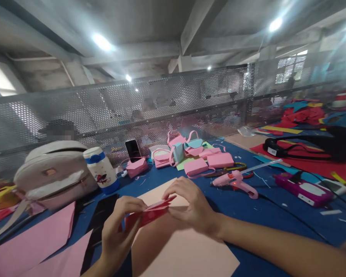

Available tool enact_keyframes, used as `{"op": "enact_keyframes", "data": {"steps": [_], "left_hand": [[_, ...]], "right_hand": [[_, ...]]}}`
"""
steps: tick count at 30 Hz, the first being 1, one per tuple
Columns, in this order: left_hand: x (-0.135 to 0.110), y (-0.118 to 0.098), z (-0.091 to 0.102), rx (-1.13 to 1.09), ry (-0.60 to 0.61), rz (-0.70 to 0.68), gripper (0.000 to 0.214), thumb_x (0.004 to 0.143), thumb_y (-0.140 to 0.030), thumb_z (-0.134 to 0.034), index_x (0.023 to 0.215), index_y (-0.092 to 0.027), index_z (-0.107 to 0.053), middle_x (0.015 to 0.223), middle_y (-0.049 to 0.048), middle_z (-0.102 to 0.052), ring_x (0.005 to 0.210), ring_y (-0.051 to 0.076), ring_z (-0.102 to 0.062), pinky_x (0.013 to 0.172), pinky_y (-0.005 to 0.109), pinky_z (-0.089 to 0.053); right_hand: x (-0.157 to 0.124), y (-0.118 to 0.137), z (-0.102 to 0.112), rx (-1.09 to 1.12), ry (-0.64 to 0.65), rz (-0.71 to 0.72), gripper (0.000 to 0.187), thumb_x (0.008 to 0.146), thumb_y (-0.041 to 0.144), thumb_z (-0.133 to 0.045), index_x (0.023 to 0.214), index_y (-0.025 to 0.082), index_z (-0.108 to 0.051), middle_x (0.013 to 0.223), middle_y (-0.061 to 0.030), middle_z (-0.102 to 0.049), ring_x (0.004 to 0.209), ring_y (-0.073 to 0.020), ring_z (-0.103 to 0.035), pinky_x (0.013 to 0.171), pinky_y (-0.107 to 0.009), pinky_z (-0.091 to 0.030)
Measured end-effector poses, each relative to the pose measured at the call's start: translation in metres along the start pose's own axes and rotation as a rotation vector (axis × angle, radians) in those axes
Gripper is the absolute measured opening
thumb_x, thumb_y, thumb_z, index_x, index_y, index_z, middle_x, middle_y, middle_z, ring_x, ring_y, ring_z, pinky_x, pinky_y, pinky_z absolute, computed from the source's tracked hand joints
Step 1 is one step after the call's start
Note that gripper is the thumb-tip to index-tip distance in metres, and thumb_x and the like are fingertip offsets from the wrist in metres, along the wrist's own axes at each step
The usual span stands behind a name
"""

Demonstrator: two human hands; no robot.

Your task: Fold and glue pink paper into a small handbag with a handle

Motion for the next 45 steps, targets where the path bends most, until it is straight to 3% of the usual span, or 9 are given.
{"op": "enact_keyframes", "data": {"steps": [11,45], "left_hand": [[0.000,-0.011,-0.008,0.004,0.042,-0.016,0.020,0.086,-0.001,-0.056,0.091,-0.021,-0.058,0.082,0.0017,-0.064,0.078,0.018,-0.060,0.073,0.033,-0.042],[0.000,-0.021,-0.015,-0.130,0.064,0.086,0.019,0.084,-0.004,-0.065,0.086,-0.022,-0.061,0.080,-0.0013,-0.067,0.077,0.017,-0.060,0.073,0.033,-0.042]], "right_hand": [[-0.006,0.002,0.004,0.081,-0.034,0.027,0.009,0.084,0.012,-0.064,0.088,0.020,-0.063,0.081,-0.0020,-0.065,0.079,-0.0185,-0.056,0.074,-0.033,-0.043],[-0.008,0.016,0.001,0.047,-0.029,0.098,0.009,0.086,0.012,-0.061,0.083,0.020,-0.061,0.075,-0.0010,-0.066,0.075,-0.0171,-0.054,0.071,-0.033,-0.041]]}}
Point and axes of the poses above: each hand's wrist, its own x-axis towards the middle knuckle, its own z-axis out of the back of the hand, y = z × x, the point moved 5 cm from there along x, towards the middle knuckle
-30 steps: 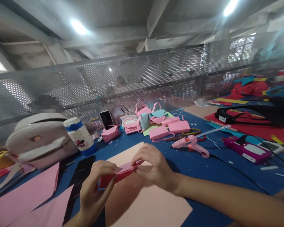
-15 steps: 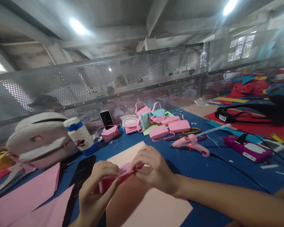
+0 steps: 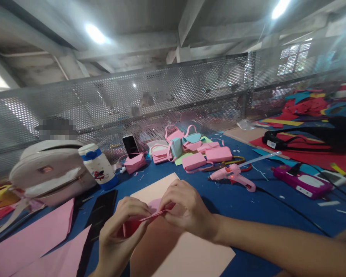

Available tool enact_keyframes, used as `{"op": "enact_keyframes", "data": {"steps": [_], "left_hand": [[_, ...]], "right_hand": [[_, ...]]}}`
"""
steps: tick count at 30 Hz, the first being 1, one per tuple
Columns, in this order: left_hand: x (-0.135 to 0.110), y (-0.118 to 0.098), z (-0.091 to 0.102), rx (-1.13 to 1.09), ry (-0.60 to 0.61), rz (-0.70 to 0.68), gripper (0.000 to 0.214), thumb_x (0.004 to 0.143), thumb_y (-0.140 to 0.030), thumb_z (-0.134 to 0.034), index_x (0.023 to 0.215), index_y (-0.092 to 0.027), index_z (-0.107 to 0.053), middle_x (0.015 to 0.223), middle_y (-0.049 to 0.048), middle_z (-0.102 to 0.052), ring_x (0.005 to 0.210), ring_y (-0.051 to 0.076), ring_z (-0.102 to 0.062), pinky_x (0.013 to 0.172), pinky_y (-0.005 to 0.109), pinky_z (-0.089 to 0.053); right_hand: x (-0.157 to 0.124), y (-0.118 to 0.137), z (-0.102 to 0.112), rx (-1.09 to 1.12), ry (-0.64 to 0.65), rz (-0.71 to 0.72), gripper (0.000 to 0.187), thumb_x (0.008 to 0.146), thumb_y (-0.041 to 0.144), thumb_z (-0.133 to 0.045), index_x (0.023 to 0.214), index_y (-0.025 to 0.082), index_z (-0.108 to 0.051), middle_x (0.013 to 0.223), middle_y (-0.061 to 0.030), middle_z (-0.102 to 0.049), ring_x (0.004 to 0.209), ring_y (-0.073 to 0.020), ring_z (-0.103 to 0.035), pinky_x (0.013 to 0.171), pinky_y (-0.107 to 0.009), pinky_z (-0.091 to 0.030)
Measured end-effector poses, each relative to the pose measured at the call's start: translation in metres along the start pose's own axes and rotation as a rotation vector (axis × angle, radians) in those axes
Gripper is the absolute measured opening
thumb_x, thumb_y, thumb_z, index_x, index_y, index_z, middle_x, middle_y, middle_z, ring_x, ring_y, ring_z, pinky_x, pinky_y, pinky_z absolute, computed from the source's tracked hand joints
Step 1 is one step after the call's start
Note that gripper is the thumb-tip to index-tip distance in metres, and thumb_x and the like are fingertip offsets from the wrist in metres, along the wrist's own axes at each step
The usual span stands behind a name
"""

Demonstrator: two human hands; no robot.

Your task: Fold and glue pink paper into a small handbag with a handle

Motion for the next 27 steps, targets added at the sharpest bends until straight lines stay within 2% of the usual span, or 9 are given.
{"op": "enact_keyframes", "data": {"steps": [8,15,27], "left_hand": [[-0.0008,-0.0008,-0.0004,0.007,0.003,0.000,0.018,0.083,-0.004,-0.066,0.085,-0.022,-0.062,0.079,-0.0021,-0.068,0.076,0.017,-0.061,0.072,0.032,-0.042],[-0.0002,0.0002,-0.0017,0.024,0.008,0.020,0.015,0.084,-0.007,-0.065,0.084,-0.022,-0.062,0.078,-0.0007,-0.069,0.075,0.018,-0.062,0.072,0.033,-0.043],[-0.0003,-0.0031,-0.0027,0.017,0.018,0.040,0.014,0.085,-0.008,-0.065,0.084,-0.022,-0.062,0.079,-0.0013,-0.067,0.076,0.018,-0.060,0.071,0.033,-0.041]], "right_hand": [[-0.0002,0.0026,0.0004,0.002,0.005,0.003,0.010,0.085,0.010,-0.062,0.083,0.019,-0.061,0.074,-0.0011,-0.065,0.075,-0.0168,-0.053,0.071,-0.032,-0.042],[-0.0008,0.0027,-0.0006,-0.031,0.020,0.003,0.008,0.088,0.016,-0.060,0.082,0.020,-0.061,0.074,-0.0017,-0.066,0.075,-0.0176,-0.054,0.071,-0.033,-0.042],[-0.0013,0.0038,-0.0020,0.005,-0.007,0.029,0.008,0.085,0.012,-0.062,0.082,0.020,-0.060,0.073,-0.0010,-0.064,0.073,-0.0172,-0.053,0.069,-0.032,-0.042]]}}
Point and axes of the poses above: each hand's wrist, its own x-axis towards the middle knuckle, its own z-axis out of the back of the hand, y = z × x, the point moved 5 cm from there along x, towards the middle knuckle
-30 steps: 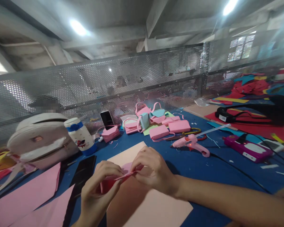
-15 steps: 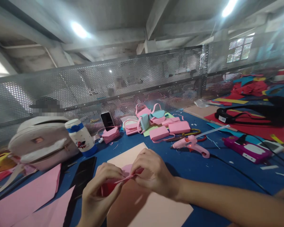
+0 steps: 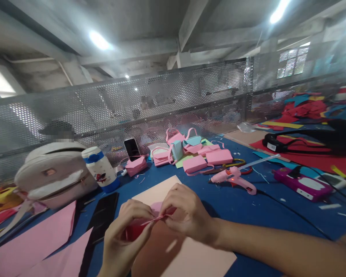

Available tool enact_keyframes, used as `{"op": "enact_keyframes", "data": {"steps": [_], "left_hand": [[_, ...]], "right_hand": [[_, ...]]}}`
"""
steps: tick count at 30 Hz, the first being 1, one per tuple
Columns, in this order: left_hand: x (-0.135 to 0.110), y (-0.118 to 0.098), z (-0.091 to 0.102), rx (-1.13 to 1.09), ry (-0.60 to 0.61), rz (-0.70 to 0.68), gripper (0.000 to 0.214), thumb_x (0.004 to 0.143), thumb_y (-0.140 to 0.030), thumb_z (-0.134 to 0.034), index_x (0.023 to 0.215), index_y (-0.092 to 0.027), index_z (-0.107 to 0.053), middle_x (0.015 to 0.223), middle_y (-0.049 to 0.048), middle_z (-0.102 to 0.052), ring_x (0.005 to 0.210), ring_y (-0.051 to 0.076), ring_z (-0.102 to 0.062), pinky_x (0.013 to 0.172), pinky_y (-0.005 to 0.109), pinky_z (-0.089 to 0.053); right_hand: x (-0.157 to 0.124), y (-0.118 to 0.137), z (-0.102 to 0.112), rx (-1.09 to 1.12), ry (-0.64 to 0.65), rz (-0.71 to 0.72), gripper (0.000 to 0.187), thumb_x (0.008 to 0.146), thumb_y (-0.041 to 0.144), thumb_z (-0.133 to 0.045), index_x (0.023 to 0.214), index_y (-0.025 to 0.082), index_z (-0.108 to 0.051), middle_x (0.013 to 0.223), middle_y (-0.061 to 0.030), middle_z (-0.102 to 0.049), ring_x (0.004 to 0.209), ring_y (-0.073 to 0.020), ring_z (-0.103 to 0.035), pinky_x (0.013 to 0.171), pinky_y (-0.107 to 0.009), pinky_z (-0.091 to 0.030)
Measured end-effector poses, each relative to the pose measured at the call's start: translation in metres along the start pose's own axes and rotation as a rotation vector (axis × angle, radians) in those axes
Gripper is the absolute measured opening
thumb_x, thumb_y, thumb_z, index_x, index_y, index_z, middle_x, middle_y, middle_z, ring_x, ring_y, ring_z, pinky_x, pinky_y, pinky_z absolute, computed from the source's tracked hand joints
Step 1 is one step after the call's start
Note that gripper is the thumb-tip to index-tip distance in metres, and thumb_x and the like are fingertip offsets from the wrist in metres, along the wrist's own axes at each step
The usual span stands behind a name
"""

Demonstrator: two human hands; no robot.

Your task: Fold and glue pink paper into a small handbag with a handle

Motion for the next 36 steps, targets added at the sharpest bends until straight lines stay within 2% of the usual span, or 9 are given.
{"op": "enact_keyframes", "data": {"steps": [11,20,28,36], "left_hand": [[-0.0004,-0.0026,-0.0028,0.050,0.029,-0.008,0.016,0.084,-0.007,-0.064,0.086,-0.023,-0.062,0.080,-0.0011,-0.067,0.077,0.019,-0.060,0.072,0.034,-0.039],[0.0005,0.0019,-0.0004,0.069,0.011,-0.027,0.014,0.085,-0.009,-0.063,0.086,-0.023,-0.064,0.081,-0.0001,-0.071,0.077,0.019,-0.063,0.072,0.034,-0.041],[0.0001,0.0056,-0.0002,0.064,0.003,-0.026,0.015,0.085,-0.008,-0.063,0.084,-0.023,-0.063,0.077,-0.0006,-0.070,0.073,0.019,-0.062,0.072,0.034,-0.040],[0.0004,0.0036,0.0005,0.058,-0.004,-0.020,0.014,0.085,-0.009,-0.063,0.084,-0.023,-0.064,0.077,-0.0013,-0.070,0.073,0.018,-0.063,0.072,0.034,-0.041]], "right_hand": [[0.0001,0.0021,-0.0022,0.003,0.026,-0.002,0.009,0.087,0.014,-0.058,0.081,0.020,-0.061,0.072,-0.0014,-0.065,0.073,-0.0176,-0.053,0.068,-0.033,-0.043],[-0.0002,-0.0013,-0.0001,-0.010,-0.008,0.011,0.008,0.088,0.014,-0.058,0.083,0.021,-0.060,0.073,-0.0009,-0.064,0.073,-0.0171,-0.054,0.070,-0.033,-0.043],[0.0005,0.0015,0.0037,0.015,-0.031,0.017,0.006,0.090,0.022,-0.060,0.084,0.020,-0.061,0.074,-0.0017,-0.064,0.074,-0.0178,-0.054,0.072,-0.033,-0.042],[0.0003,0.0009,0.0035,0.009,-0.036,0.010,0.012,0.092,0.027,-0.059,0.083,0.020,-0.062,0.073,-0.0023,-0.064,0.074,-0.0183,-0.053,0.071,-0.034,-0.043]]}}
Point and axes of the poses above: each hand's wrist, its own x-axis towards the middle knuckle, its own z-axis out of the back of the hand, y = z × x, the point moved 5 cm from there along x, towards the middle knuckle
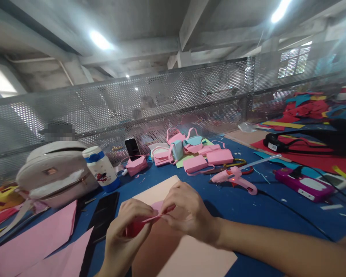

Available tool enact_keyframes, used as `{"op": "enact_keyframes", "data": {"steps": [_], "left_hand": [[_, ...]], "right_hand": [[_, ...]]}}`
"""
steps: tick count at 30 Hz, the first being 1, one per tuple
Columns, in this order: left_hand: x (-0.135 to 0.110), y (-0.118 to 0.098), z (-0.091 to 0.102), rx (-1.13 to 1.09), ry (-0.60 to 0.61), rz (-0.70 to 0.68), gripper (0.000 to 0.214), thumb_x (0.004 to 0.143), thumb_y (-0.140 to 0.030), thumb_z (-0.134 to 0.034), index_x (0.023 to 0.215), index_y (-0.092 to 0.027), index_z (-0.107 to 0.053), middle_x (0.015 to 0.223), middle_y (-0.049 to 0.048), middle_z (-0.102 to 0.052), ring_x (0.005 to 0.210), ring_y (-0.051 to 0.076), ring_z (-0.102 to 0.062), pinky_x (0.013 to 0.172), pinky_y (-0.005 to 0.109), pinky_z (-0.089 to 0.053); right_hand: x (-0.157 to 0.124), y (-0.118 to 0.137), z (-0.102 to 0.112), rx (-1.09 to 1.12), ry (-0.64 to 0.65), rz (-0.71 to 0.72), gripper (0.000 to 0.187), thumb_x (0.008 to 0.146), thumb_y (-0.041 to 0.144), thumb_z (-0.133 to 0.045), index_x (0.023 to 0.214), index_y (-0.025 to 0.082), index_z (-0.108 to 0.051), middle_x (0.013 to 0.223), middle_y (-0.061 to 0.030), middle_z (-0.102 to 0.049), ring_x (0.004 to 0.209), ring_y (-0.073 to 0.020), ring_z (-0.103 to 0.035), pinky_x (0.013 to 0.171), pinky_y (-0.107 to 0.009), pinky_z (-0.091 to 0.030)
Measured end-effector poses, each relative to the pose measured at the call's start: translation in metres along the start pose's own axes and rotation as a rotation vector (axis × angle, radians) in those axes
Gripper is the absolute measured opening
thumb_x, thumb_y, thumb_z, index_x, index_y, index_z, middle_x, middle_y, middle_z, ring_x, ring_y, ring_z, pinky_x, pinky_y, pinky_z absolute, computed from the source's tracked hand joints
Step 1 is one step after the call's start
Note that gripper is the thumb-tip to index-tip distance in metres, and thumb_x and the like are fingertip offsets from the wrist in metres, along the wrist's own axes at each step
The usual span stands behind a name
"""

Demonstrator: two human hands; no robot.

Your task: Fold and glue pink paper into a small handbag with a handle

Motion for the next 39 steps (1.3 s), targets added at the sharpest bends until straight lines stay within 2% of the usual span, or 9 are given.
{"op": "enact_keyframes", "data": {"steps": [11,23,34,39], "left_hand": [[-0.0005,0.0004,-0.0010,-0.008,-0.001,0.001,0.014,0.085,-0.008,-0.063,0.084,-0.022,-0.063,0.078,-0.0011,-0.070,0.073,0.018,-0.063,0.073,0.034,-0.040],[-0.0018,-0.0002,-0.0021,0.002,0.016,-0.007,0.016,0.085,-0.007,-0.063,0.085,-0.023,-0.062,0.080,-0.0015,-0.070,0.074,0.017,-0.063,0.073,0.034,-0.039],[-0.0004,-0.0019,-0.0037,0.002,0.020,-0.020,0.019,0.084,-0.004,-0.063,0.086,-0.023,-0.061,0.079,-0.0038,-0.069,0.073,0.016,-0.062,0.075,0.033,-0.037],[0.0003,-0.0016,-0.0027,0.013,0.028,-0.052,0.018,0.085,-0.005,-0.064,0.089,-0.023,-0.063,0.084,-0.0016,-0.072,0.075,0.017,-0.063,0.075,0.034,-0.037]], "right_hand": [[-0.0001,0.0005,-0.0005,0.019,0.009,-0.012,0.006,0.089,0.020,-0.062,0.083,0.020,-0.061,0.073,-0.0015,-0.063,0.075,-0.0179,-0.053,0.072,-0.033,-0.042],[0.0021,0.0042,-0.0005,0.012,-0.001,0.005,0.012,0.092,0.026,-0.059,0.082,0.020,-0.061,0.070,-0.0012,-0.062,0.072,-0.0173,-0.052,0.070,-0.033,-0.042],[0.0011,0.0035,-0.0023,0.046,0.028,-0.008,0.007,0.089,0.020,-0.060,0.083,0.019,-0.061,0.073,-0.0019,-0.063,0.074,-0.0172,-0.052,0.071,-0.033,-0.041],[0.0006,0.0031,-0.0019,0.051,0.010,-0.011,0.008,0.089,0.020,-0.062,0.082,0.018,-0.062,0.072,-0.0018,-0.063,0.074,-0.0169,-0.052,0.072,-0.033,-0.041]]}}
Point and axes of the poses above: each hand's wrist, its own x-axis towards the middle knuckle, its own z-axis out of the back of the hand, y = z × x, the point moved 5 cm from there along x, towards the middle knuckle
